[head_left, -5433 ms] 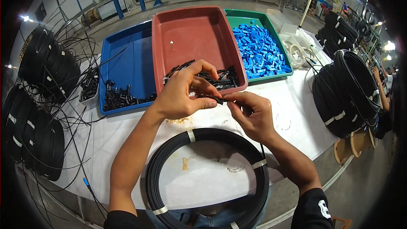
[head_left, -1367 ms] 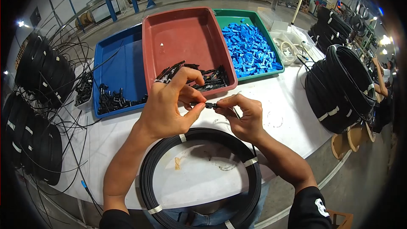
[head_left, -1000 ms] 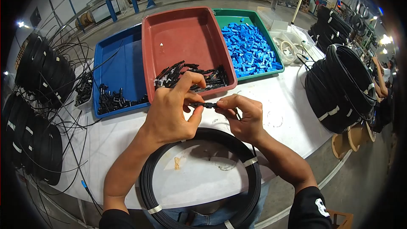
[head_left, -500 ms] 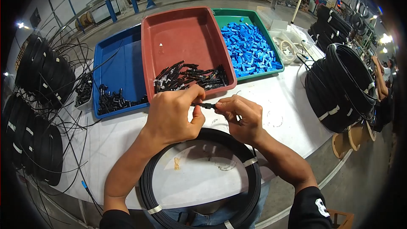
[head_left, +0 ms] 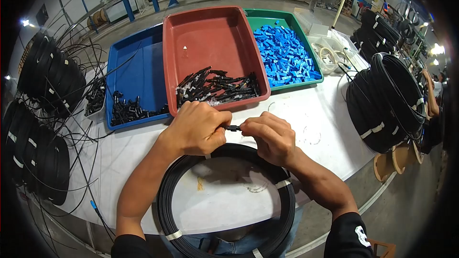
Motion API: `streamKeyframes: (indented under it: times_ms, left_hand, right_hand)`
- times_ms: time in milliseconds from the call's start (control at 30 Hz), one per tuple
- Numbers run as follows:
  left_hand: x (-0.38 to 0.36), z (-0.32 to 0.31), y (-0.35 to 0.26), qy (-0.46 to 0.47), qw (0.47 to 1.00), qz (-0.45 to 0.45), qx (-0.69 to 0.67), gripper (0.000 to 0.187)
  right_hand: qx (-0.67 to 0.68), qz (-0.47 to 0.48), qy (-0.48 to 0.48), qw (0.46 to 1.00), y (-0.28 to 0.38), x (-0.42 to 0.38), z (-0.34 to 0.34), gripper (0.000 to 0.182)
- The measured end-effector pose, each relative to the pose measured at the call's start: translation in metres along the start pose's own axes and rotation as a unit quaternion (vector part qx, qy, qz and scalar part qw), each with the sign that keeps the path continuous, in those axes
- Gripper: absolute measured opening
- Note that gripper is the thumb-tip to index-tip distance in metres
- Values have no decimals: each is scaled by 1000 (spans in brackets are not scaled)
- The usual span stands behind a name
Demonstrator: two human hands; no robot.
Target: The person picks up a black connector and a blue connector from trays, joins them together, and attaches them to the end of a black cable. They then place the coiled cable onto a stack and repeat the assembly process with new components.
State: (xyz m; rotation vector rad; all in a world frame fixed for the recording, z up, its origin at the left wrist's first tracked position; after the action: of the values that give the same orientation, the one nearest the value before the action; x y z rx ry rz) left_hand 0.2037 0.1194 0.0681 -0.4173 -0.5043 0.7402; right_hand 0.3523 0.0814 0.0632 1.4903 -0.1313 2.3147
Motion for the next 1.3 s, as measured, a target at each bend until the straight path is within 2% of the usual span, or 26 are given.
streamKeyframes:
  times_ms: [67,133,200,400,467,500,567,633,667,733,767,833,900,1000,1067,1100,1167,1300]
  left_hand:
    - [0,-5,-2,24,999,-39,7,17]
    - [1,-9,-2,21,998,-46,-23,17]
    - [0,-11,-4,17,997,-52,-52,17]
    - [-1,-11,-20,-57,992,-74,-80,19]
    - [-2,-11,-26,-80,993,-89,-8,20]
    - [-2,-14,-26,-78,993,-90,-8,20]
    - [-5,-14,-30,-118,984,-109,76,21]
    - [-7,-17,-33,-118,981,-110,108,19]
    - [-8,-18,-35,-119,977,-111,139,17]
    - [-10,-20,-34,-115,974,-109,161,18]
    - [-10,-22,-34,-111,971,-107,183,19]
    - [-10,-19,-33,-111,974,-115,160,18]
    - [-8,-12,-29,-113,976,-123,138,17]
    - [-5,-2,-18,-66,993,-89,-41,18]
    - [-4,-5,-15,-50,994,-76,-53,19]
    - [-3,-7,-13,-34,995,-62,-64,20]
    - [-2,-9,-12,-30,995,-53,-74,21]
    - [1,-16,-5,1,996,-13,-91,23]
  right_hand:
    - [-3,12,5,1000,1,0,0,32]
    - [-16,23,-1,1000,1,0,1,24]
    - [-21,23,-11,999,1,0,1,26]
    - [-48,34,-16,998,5,4,10,30]
    - [-54,30,-5,998,6,4,10,31]
    - [-54,4,6,999,5,3,9,29]
    - [-53,-23,16,998,7,2,8,27]
    - [-36,-109,37,993,2,1,6,23]
    - [-36,-108,37,993,4,1,4,23]
    - [38,-209,35,977,-6,-5,0,23]
    - [38,-208,36,977,-7,-5,2,23]
    - [93,-313,130,936,-21,-12,-7,20]
    - [88,-273,116,951,-17,0,-2,19]
    - [70,-192,60,977,-16,2,0,21]
    - [51,-132,-1,990,-16,-5,1,26]
    - [50,-134,-1,990,-18,-6,1,26]
    - [5,-54,-13,998,-11,-4,3,27]
    - [3,-47,-24,999,-9,-4,4,26]
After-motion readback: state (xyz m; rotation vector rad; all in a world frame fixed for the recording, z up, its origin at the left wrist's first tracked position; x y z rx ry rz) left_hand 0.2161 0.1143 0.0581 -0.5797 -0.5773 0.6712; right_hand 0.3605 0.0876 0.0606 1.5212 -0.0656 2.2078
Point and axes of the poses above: each hand's wrist, its own x-axis towards the middle knuckle, its own z-axis out of the back of the hand, y = z × x, the point moved 7 cm from there along x, towards the middle knuckle, and after that the axes turned 9 degrees about -x, right-handed, at the moved point
